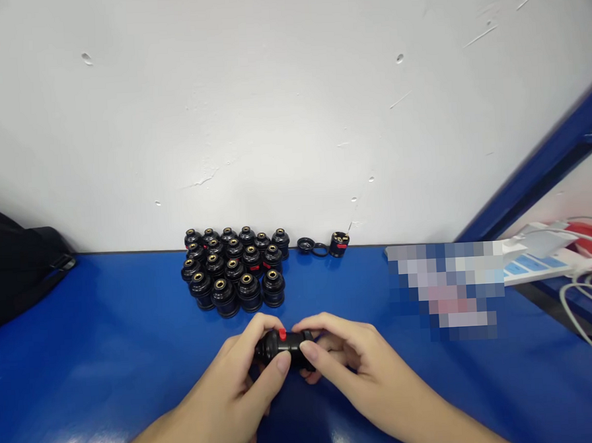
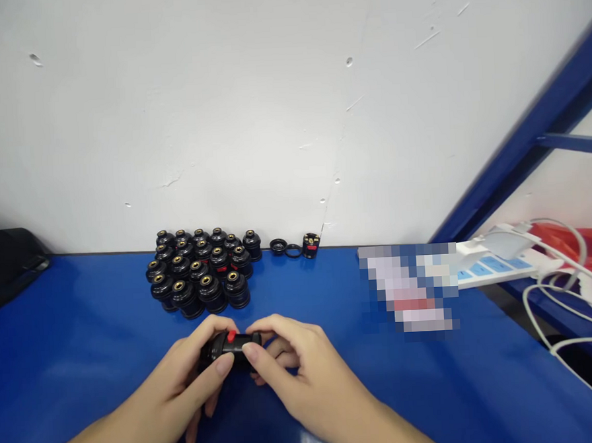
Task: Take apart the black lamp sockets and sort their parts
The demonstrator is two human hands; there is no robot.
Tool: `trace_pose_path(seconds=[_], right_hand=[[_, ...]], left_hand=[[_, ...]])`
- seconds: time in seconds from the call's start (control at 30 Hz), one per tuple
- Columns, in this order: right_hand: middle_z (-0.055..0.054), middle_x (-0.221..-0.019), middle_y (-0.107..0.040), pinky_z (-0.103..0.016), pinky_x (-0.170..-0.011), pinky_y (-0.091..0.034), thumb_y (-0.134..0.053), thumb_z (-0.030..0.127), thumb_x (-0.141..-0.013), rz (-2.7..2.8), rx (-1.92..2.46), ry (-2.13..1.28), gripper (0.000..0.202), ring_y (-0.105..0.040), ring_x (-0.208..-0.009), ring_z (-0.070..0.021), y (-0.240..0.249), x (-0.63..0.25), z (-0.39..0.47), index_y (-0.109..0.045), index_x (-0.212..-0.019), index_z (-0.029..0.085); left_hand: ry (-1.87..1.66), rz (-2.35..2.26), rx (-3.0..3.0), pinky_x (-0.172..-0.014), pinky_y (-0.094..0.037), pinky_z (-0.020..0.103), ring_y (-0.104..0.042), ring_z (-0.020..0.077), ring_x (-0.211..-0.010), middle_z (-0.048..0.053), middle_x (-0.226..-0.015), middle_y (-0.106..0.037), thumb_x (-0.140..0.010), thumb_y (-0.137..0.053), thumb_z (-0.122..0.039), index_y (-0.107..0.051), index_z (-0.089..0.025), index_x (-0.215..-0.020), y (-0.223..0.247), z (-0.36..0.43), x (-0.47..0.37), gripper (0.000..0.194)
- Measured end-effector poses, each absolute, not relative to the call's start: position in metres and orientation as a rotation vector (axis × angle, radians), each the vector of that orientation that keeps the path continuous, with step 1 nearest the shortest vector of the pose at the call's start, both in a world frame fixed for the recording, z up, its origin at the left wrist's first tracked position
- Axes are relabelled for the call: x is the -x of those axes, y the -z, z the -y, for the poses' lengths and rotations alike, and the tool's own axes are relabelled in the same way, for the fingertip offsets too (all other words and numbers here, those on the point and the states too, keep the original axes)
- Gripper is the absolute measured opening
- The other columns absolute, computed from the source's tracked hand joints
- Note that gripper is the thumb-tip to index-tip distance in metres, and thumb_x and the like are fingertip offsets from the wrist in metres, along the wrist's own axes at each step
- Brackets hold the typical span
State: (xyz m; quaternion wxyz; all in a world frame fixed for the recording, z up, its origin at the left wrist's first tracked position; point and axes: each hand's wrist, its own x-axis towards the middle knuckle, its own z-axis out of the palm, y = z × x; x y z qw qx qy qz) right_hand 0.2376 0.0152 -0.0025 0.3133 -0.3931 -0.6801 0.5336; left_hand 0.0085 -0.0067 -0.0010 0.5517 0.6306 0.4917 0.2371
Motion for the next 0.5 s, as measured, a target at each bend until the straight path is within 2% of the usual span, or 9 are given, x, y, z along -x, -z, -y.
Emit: trace_pose_path(seconds=[0.13,0.27,0.33,0.43,0.5], right_hand=[[-0.005,-0.113,-0.072,-0.032,-0.091,-0.067,-0.071,0.030,-0.102,1.818,0.915,-1.293,0.019,-0.076,-0.104,-0.0196,0.0019,-0.2388,-0.0159,-0.072,-0.120,0.024],[-0.005,-0.125,-0.068,-0.032,-0.103,-0.064,-0.073,0.020,-0.098,1.886,0.842,-1.196,0.028,-0.073,-0.115,-0.0189,-0.0011,-0.2398,-0.0126,-0.069,-0.126,0.026],[-0.005,-0.124,-0.070,-0.031,-0.097,-0.065,-0.073,0.026,-0.100,1.915,0.872,-1.190,0.028,-0.073,-0.110,-0.0185,-0.0006,-0.2393,-0.0117,-0.068,-0.127,0.025],[-0.004,-0.105,-0.074,-0.030,-0.082,-0.066,-0.063,0.040,-0.108,1.908,0.973,-1.269,0.026,-0.074,-0.090,-0.0167,0.0029,-0.2385,-0.0132,-0.069,-0.128,0.024],[-0.003,-0.101,-0.073,-0.030,-0.080,-0.066,-0.059,0.041,-0.110,1.893,0.985,-1.292,0.026,-0.074,-0.085,-0.0157,0.0050,-0.2390,-0.0154,-0.070,-0.126,0.023]], left_hand=[[-0.560,-1.179,-1.461,-0.039,-0.046,0.013,-0.046,0.0070,-0.047,-0.007,-0.074,-0.050,-0.104,-0.045,-0.074,-0.047,-0.027,-0.128,0.0021,0.0057,-0.0079,0.052],[-0.564,-1.169,-1.465,-0.039,-0.046,0.013,-0.046,0.0070,-0.045,-0.008,-0.070,-0.050,-0.104,-0.044,-0.075,-0.046,-0.027,-0.128,0.0016,0.0044,-0.0088,0.053],[-0.564,-1.162,-1.471,-0.038,-0.044,0.012,-0.045,0.0065,-0.044,-0.008,-0.070,-0.050,-0.105,-0.043,-0.074,-0.047,-0.027,-0.128,0.0016,0.0046,-0.0093,0.053],[-0.570,-1.167,-1.485,-0.039,-0.046,0.012,-0.046,0.0072,-0.048,-0.007,-0.074,-0.050,-0.104,-0.045,-0.074,-0.047,-0.027,-0.127,0.0022,0.0051,-0.0093,0.052],[-0.570,-1.175,-1.486,-0.039,-0.047,0.013,-0.046,0.0077,-0.050,-0.007,-0.075,-0.050,-0.105,-0.045,-0.073,-0.048,-0.027,-0.127,0.0023,0.0051,-0.0091,0.051]])
